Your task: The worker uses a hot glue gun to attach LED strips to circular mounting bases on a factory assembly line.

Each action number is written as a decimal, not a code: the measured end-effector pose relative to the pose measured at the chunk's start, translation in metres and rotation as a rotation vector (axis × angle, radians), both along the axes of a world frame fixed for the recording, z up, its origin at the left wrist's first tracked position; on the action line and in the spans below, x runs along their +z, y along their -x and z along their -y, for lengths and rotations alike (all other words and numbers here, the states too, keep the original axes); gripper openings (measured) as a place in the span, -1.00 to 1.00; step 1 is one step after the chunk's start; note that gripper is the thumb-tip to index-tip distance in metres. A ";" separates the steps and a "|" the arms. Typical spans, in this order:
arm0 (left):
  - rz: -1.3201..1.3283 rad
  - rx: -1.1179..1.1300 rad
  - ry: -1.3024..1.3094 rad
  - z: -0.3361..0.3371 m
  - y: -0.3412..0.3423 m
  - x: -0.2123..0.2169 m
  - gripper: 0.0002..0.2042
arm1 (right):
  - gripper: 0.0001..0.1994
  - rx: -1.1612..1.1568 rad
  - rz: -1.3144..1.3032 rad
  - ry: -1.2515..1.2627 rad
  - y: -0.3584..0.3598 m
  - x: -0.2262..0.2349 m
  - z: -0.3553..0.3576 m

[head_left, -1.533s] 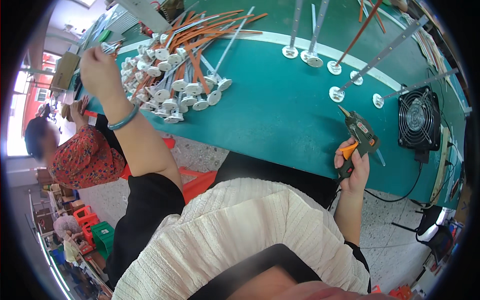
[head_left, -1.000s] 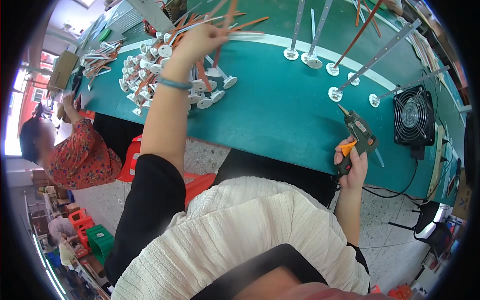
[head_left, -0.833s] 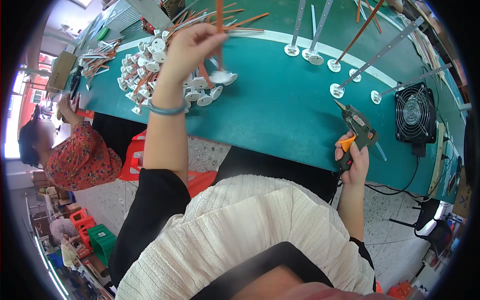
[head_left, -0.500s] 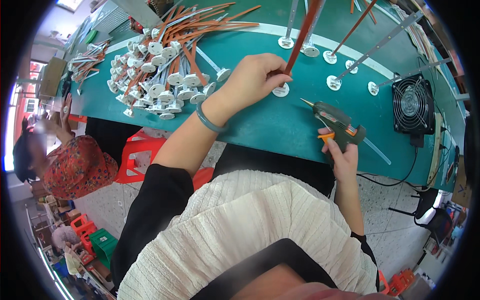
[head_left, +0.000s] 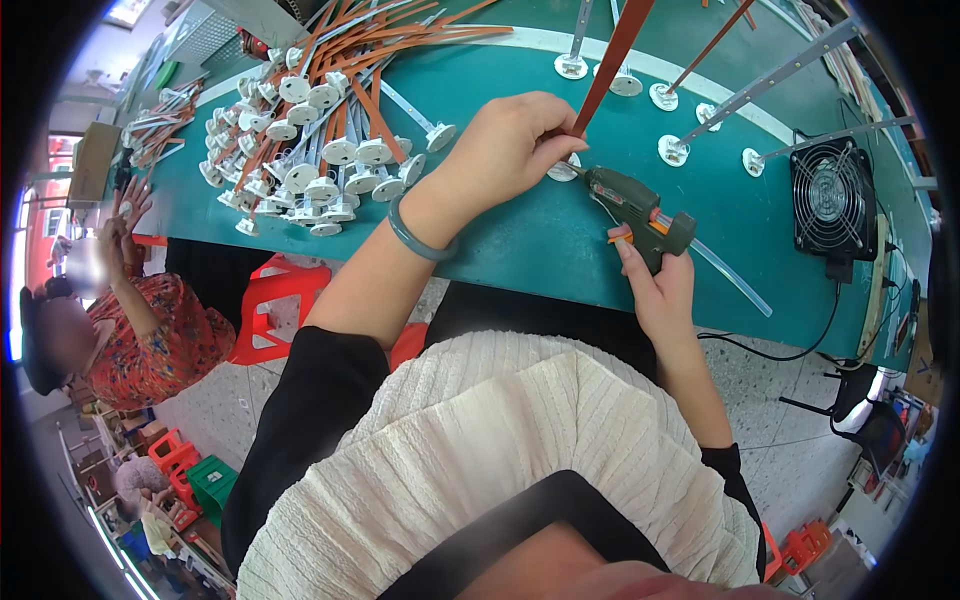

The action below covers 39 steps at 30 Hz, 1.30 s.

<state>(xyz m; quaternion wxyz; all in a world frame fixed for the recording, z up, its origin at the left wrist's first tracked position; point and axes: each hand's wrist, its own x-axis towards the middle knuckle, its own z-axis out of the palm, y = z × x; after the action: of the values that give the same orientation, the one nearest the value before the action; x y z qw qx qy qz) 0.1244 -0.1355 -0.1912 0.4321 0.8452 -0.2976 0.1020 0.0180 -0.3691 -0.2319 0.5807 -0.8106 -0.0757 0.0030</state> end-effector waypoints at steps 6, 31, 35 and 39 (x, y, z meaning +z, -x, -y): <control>0.000 -0.001 0.014 0.000 -0.001 0.000 -0.89 | -0.84 -0.023 0.016 0.045 -0.004 0.004 -0.006; -0.017 0.010 0.012 0.003 0.000 -0.001 -0.89 | -0.83 -0.108 0.016 0.092 0.002 0.005 -0.007; 0.012 0.004 0.010 0.006 -0.003 -0.001 -0.88 | -0.85 -0.117 0.000 0.109 0.000 0.006 -0.006; 0.076 0.015 -0.010 -0.001 -0.001 -0.001 -0.90 | -0.84 -0.087 0.080 0.135 -0.003 0.003 -0.011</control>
<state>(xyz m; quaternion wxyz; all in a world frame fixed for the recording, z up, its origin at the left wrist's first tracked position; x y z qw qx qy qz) 0.1259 -0.1345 -0.1924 0.4154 0.8450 -0.3082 0.1356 0.0212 -0.3585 -0.2288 0.5210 -0.8498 -0.0630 -0.0494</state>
